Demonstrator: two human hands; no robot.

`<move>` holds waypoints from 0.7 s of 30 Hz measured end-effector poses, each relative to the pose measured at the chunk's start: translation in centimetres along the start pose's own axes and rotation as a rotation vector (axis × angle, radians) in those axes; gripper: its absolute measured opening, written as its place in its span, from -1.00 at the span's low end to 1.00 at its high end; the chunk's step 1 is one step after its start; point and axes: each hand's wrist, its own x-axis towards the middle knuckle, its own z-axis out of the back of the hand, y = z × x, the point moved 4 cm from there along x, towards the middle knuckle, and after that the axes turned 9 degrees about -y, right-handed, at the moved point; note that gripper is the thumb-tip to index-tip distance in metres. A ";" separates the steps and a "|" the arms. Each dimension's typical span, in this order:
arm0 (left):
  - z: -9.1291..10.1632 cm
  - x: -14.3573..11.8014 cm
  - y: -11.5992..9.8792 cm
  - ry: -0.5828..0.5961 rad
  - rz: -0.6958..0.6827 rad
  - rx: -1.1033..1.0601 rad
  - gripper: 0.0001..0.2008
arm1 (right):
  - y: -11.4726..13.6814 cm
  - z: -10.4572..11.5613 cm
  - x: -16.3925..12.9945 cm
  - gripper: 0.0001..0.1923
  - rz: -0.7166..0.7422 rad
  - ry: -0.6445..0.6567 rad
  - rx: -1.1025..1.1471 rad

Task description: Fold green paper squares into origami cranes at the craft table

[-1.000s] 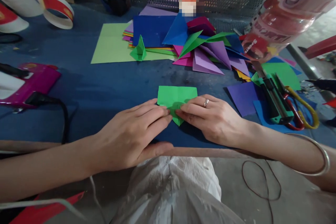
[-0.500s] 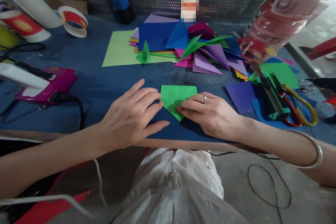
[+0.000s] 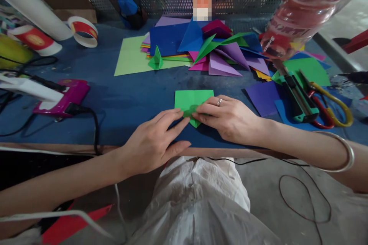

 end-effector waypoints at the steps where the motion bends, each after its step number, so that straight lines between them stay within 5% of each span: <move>1: 0.0 0.0 -0.1 -0.008 -0.013 -0.001 -0.59 | 0.0 0.0 0.0 -0.65 -0.002 0.001 -0.009; 11: -0.2 1.2 -2.0 -0.022 -0.203 0.166 -0.49 | 0.1 0.1 -0.1 -0.65 -0.003 -0.029 -0.005; 21: 0.0 0.6 -1.2 0.129 -0.067 0.030 -0.34 | 0.1 -0.1 -0.1 -0.65 0.003 -0.032 0.046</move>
